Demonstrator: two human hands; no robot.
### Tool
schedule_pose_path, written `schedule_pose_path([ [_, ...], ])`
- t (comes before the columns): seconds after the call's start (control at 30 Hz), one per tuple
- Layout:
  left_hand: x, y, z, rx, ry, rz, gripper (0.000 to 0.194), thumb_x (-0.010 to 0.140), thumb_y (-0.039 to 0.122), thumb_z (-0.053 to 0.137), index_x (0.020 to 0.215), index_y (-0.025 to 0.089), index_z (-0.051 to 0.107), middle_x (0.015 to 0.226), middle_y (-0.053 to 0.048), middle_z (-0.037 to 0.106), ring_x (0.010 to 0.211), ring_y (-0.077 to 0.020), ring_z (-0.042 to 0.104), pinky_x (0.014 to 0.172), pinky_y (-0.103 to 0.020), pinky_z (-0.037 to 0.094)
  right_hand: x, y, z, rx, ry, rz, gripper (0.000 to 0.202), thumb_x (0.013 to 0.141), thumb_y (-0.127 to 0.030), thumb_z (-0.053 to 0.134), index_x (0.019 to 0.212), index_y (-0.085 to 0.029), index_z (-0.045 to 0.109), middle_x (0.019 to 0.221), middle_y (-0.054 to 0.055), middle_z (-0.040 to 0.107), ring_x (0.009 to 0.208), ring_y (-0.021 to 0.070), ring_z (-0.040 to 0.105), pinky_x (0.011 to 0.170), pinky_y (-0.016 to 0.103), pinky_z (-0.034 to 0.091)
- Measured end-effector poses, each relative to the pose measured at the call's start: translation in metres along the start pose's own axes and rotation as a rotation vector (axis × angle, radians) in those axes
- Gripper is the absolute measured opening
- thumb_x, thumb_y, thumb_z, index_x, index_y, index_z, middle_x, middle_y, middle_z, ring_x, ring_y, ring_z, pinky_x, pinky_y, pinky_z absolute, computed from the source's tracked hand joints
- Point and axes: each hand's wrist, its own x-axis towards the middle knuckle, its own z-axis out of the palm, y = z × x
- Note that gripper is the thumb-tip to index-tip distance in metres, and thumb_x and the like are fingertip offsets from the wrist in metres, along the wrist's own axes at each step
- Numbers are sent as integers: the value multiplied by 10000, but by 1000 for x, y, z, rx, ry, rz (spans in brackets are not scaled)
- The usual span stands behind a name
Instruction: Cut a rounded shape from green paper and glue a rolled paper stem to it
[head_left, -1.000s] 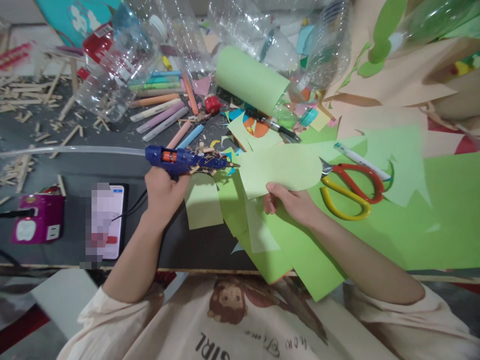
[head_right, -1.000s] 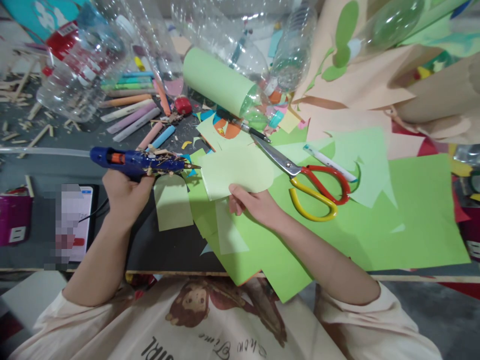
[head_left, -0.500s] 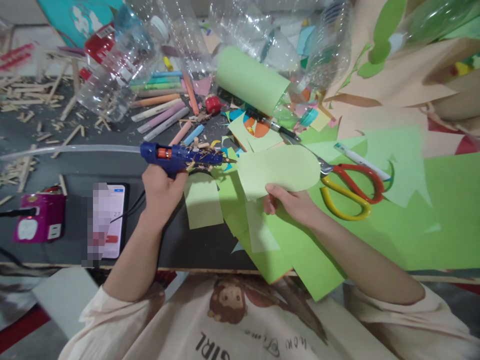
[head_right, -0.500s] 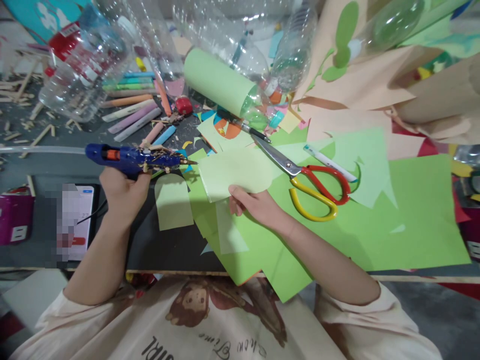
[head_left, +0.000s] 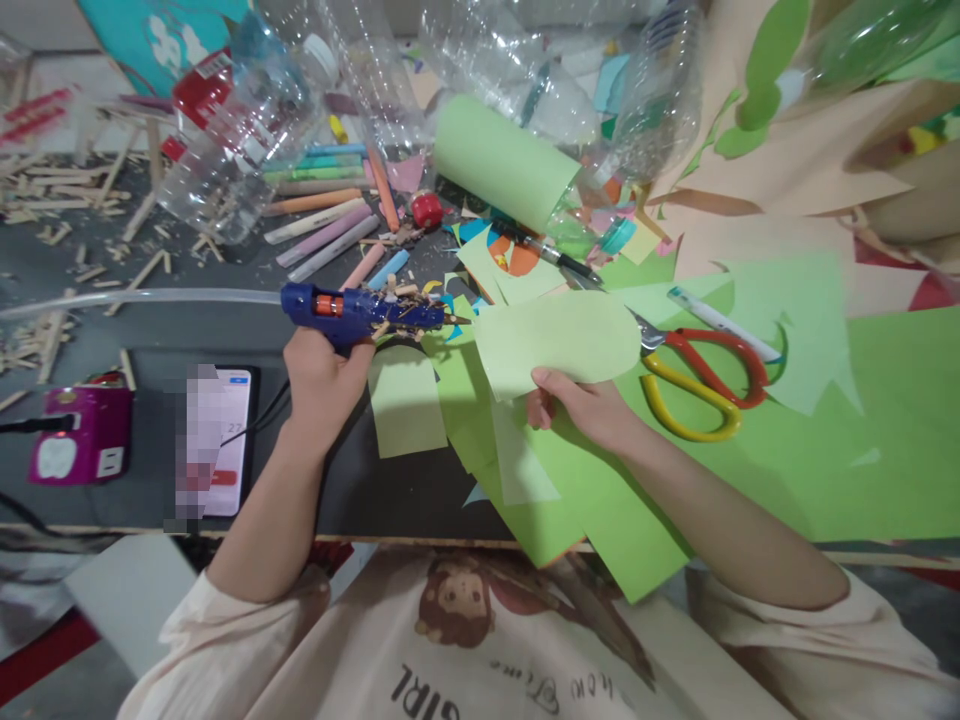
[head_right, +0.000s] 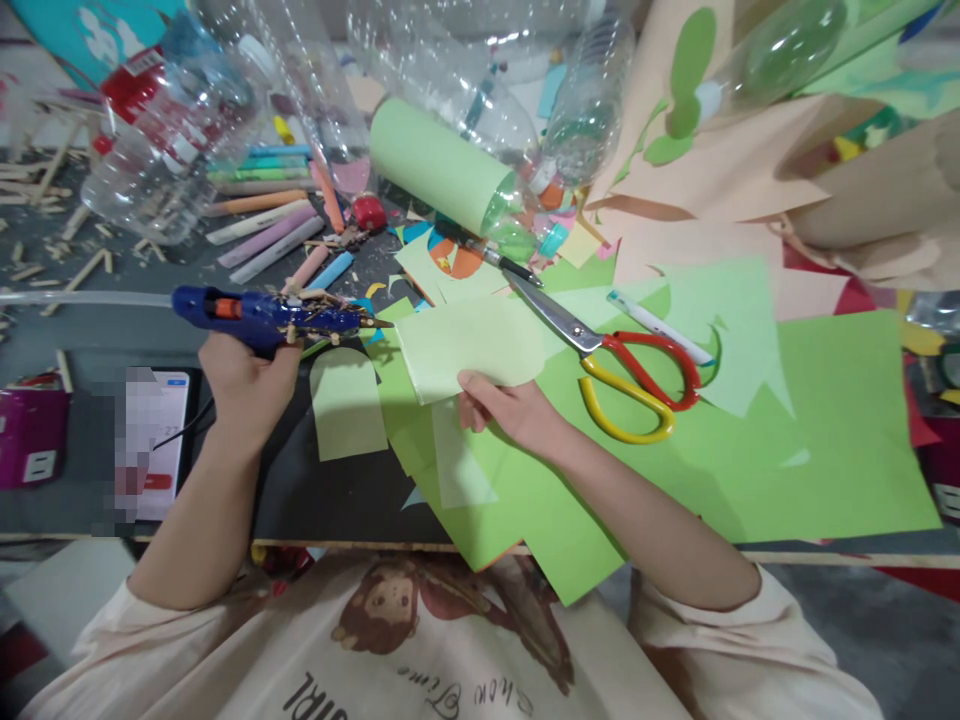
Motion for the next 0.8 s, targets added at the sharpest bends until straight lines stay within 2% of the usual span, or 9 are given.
schedule_pose_path([
  [0.23,-5,-8,5,27,-96,35,278,673,262,603,514,225,377,496,25,385,565,-168,482,629,-311,399,3,-3,0,98,28,37,580,748,-722,613,506,-195,610,474,10,582,442,110,506,521,275,462],
  [0.37,-6,0,3,29,-112,24,240,640,262,607,533,225,396,531,17,462,593,-177,528,638,-305,426,6,-3,1,196,82,38,538,725,-678,664,510,-187,621,476,30,614,425,111,509,483,271,463],
  [0.47,-6,12,-9,42,-110,-51,190,598,259,632,597,223,445,609,0,550,682,-217,606,696,-330,478,9,-2,0,310,169,17,462,705,-611,711,548,-189,610,487,40,646,401,115,511,456,271,467],
  [0.57,-2,15,-37,73,-38,-138,259,582,314,664,771,217,516,781,-42,640,804,-276,659,760,-395,515,11,-1,-1,365,188,11,425,704,-567,722,570,-185,593,474,37,642,380,114,510,435,266,469],
  [0.63,4,2,-60,106,-12,-177,455,565,335,667,985,239,519,969,-70,660,912,-317,666,799,-435,518,12,-1,-2,373,171,7,416,714,-553,716,577,-181,592,478,36,645,383,113,519,439,261,475],
  [0.67,9,-9,-71,169,-68,-240,522,553,331,685,1037,268,501,984,-64,651,973,-344,659,811,-448,510,12,0,-2,373,165,5,411,722,-547,713,582,-179,595,484,37,650,388,113,525,442,259,478],
  [0.7,15,-23,-80,269,-74,-346,562,467,302,714,980,280,485,871,-46,631,940,-390,660,755,-464,501,12,0,-2,374,163,3,407,729,-543,710,589,-178,598,490,38,654,392,114,530,443,258,479],
  [0.73,23,-39,-87,325,-104,-367,508,467,333,721,909,288,475,776,-31,592,915,-403,662,703,-450,482,13,1,-2,375,162,1,405,736,-540,707,594,-177,601,494,41,658,394,115,534,442,257,479],
  [0.8,39,-76,-95,277,-195,-231,302,548,414,655,727,291,445,629,-15,516,894,-354,669,653,-400,421,13,2,-2,376,161,-5,401,753,-534,700,600,-176,603,498,43,662,399,117,540,445,254,481],
])
